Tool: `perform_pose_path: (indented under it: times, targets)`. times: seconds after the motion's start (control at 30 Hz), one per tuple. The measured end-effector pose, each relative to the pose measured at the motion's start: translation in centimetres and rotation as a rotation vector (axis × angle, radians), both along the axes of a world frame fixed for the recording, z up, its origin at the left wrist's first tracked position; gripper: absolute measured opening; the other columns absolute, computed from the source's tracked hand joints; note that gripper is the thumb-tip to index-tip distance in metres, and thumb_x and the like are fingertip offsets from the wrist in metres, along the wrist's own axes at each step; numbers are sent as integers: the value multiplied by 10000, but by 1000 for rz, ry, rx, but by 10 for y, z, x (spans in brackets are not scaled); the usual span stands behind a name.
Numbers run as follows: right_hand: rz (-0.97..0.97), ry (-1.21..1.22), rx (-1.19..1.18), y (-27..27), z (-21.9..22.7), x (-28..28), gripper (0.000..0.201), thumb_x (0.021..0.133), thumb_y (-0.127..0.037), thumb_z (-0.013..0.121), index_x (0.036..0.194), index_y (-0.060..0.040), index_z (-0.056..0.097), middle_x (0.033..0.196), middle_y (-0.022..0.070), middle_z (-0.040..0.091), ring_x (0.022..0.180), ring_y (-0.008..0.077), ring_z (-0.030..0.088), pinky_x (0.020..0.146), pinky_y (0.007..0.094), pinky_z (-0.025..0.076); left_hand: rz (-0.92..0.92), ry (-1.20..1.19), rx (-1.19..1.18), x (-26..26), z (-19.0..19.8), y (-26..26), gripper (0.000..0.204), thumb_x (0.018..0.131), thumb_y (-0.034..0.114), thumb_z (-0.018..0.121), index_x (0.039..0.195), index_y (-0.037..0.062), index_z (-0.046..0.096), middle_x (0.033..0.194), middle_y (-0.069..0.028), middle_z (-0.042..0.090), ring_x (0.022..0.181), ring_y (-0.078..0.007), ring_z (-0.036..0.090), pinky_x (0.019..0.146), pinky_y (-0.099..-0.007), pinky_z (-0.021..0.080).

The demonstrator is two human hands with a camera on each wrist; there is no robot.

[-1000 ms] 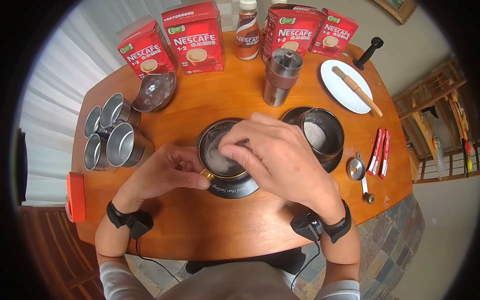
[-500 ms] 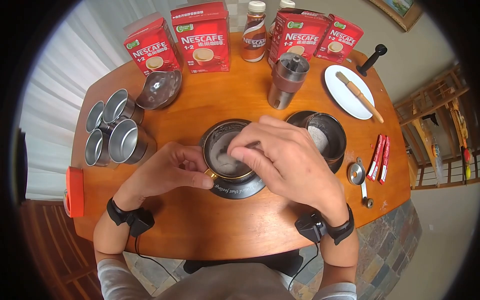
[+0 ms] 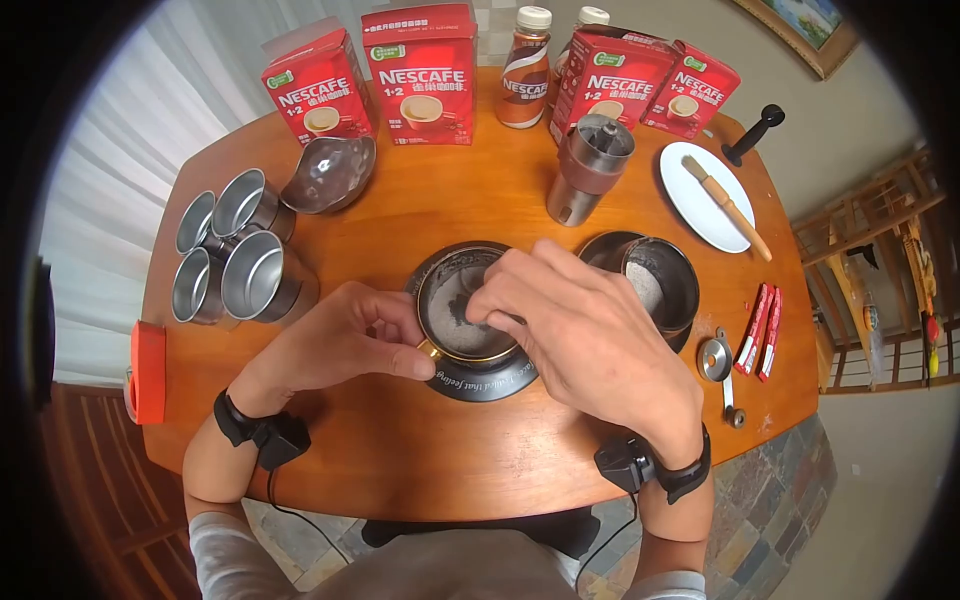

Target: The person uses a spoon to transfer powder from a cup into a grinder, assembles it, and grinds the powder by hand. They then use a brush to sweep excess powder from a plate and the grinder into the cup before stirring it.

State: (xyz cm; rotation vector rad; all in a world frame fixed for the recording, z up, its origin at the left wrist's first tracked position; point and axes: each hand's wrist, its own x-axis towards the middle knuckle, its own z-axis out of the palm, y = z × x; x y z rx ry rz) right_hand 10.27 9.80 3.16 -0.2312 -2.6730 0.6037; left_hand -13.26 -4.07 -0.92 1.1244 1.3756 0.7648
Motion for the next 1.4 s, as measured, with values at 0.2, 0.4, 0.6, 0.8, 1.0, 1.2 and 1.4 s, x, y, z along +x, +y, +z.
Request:
perform_pose_path:
  times: [0.2, 0.4, 0.6, 0.8, 1.0, 1.2, 1.4]
  targets:
    - [-104, 2, 7, 1, 1, 4, 78, 930, -66, 714, 1001, -45, 690, 924, 99, 631, 887, 320, 612, 719, 428, 506, -9, -1, 0, 0, 1, 1, 254, 856, 258, 912, 847, 51, 766, 794, 67, 590, 725, -47, 507, 658, -251, 375]
    - [-89, 58, -137, 4, 2, 6, 75, 960, -88, 712, 954, -15, 693, 876, 124, 664, 824, 333, 623, 713, 427, 506, 10, -48, 82, 1, -8, 0, 276, 866, 271, 902, 859, 28, 771, 724, 48, 645, 673, -43, 510, 601, -258, 376]
    - [-152, 151, -40, 1, -6, -4, 94, 960, -99, 726, 935, -11, 700, 837, 125, 664, 783, 325, 624, 702, 413, 507, 1, -30, 85, 1, -7, 0, 276, 863, 274, 903, 861, 31, 773, 723, 46, 648, 671, -42, 516, 602, -257, 383]
    - [-134, 110, -91, -1, -2, 1, 106, 959, -108, 736, 927, -10, 713, 827, 120, 676, 746, 323, 626, 676, 410, 508, -1, -26, 72, 0, -8, 1, 282, 861, 282, 904, 857, 34, 771, 723, 49, 645, 678, -43, 518, 613, -254, 393]
    - [-154, 219, 7, 3, -10, -7, 131, 950, -117, 756, 911, 0, 711, 842, 125, 697, 745, 321, 634, 680, 402, 517, -1, -30, 73, 1, -5, 0, 292, 862, 290, 905, 861, 32, 769, 727, 48, 643, 681, -43, 519, 620, -251, 400]
    - [-133, 117, -139, 1, -5, 0, 122, 936, -104, 769, 911, 1, 712, 845, 124, 699, 743, 319, 638, 689, 395, 526, -3, -47, 60, 0, -6, 0, 287, 864, 284, 903, 867, 29, 772, 739, 45, 651, 687, -43, 525, 616, -252, 400]
    - [-156, 213, 12, 3, -11, -7, 137, 942, -117, 770, 905, 1, 711, 826, 125, 698, 722, 319, 636, 674, 398, 520, 3, -47, 84, 1, -6, 0, 288, 865, 276, 902, 856, 21, 769, 725, 43, 652, 675, -43, 526, 603, -255, 396]
